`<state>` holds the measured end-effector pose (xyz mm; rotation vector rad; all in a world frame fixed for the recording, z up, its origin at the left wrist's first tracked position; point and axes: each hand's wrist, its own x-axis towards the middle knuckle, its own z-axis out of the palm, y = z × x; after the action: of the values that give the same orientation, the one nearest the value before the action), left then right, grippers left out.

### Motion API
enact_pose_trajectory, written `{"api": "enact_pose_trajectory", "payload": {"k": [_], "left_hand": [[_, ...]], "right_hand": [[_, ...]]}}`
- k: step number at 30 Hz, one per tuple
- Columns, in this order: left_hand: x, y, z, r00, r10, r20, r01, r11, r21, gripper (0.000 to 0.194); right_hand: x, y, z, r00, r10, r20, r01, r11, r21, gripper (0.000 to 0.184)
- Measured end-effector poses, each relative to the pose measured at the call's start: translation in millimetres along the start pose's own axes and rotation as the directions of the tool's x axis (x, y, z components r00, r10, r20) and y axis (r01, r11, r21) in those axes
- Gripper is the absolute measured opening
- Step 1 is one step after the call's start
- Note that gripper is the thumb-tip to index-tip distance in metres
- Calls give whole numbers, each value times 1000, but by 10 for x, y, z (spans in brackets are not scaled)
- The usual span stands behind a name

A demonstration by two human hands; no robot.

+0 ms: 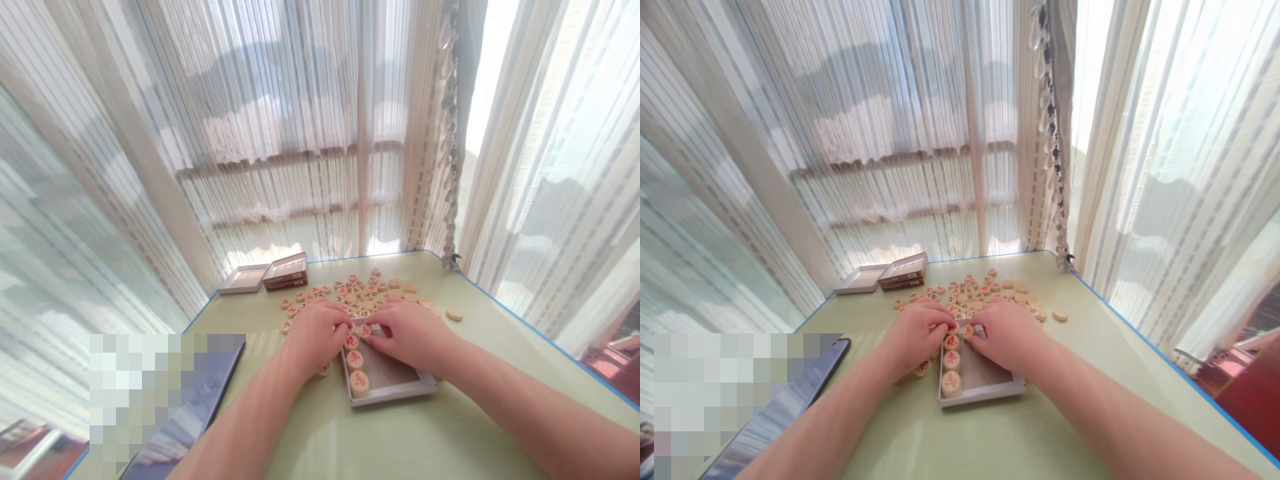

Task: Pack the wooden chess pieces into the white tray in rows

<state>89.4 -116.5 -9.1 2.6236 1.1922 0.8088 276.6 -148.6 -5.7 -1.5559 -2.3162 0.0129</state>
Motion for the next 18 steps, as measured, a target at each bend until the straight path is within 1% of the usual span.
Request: {"api": "enact_pose_trajectory", "payload": {"k": [4,7,12,18], "left_hand": [[-5,-2,-6,1000,13,-3,-13,999,41,26],[-6,1,-18,1000,23,-2,-23,998,60,26],[-4,2,-31,999,45,4,-45,994,97,26],[-12,3,-39,997,70,-11,-68,988,138,26]], "right_hand": [[10,8,22,999,18,36,-18,1000,-16,24],[17,15,34,999,21,26,-21,1000,-12,23],[21,0,29,998,62,0,-62,998,-9,20],[26,-2,43,998,46,38,-47,998,30,15]]}}
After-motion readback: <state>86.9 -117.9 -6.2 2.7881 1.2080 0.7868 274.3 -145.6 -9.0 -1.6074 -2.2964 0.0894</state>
